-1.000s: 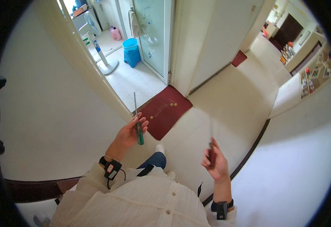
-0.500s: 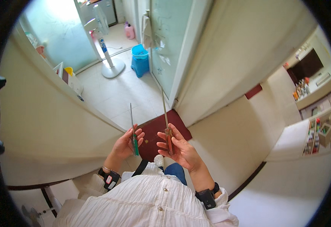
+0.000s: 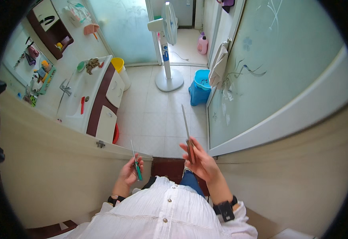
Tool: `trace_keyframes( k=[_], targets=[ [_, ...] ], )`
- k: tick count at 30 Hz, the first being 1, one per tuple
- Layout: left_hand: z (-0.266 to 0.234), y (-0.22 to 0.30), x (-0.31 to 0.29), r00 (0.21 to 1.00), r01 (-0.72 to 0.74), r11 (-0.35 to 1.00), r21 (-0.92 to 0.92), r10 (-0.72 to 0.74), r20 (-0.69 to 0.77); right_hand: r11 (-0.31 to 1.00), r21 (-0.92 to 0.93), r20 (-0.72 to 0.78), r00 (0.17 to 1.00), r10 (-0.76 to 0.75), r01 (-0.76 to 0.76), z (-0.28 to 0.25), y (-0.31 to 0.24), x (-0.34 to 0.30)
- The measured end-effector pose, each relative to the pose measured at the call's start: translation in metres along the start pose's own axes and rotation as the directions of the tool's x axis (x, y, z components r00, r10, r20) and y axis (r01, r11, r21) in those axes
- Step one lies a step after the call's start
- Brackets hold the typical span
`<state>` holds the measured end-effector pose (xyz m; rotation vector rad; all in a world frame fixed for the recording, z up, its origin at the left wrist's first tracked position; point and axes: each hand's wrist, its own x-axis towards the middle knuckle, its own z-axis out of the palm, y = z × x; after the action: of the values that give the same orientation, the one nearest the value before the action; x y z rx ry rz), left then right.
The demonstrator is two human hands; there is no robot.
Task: The person uses a screwdriver to loosen screws on a standing fan's front grille, then removes the grille. They walk to a nearby shelf, retrieve a second screwdriver, return to the fan, and continue unscrewing and removing the grille.
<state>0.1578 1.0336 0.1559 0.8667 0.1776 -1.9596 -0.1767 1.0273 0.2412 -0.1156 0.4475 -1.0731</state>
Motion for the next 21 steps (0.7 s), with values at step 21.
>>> trace_keyframes(
  k=[21],
  targets=[
    [0.105,0.148,0.197,0.909,-0.381,0.911,-0.156,0.338,-0.245,0.921,-0.12,0.307,0.868,0.39,-0.372,0.1,-0.153,0.405]
  ],
)
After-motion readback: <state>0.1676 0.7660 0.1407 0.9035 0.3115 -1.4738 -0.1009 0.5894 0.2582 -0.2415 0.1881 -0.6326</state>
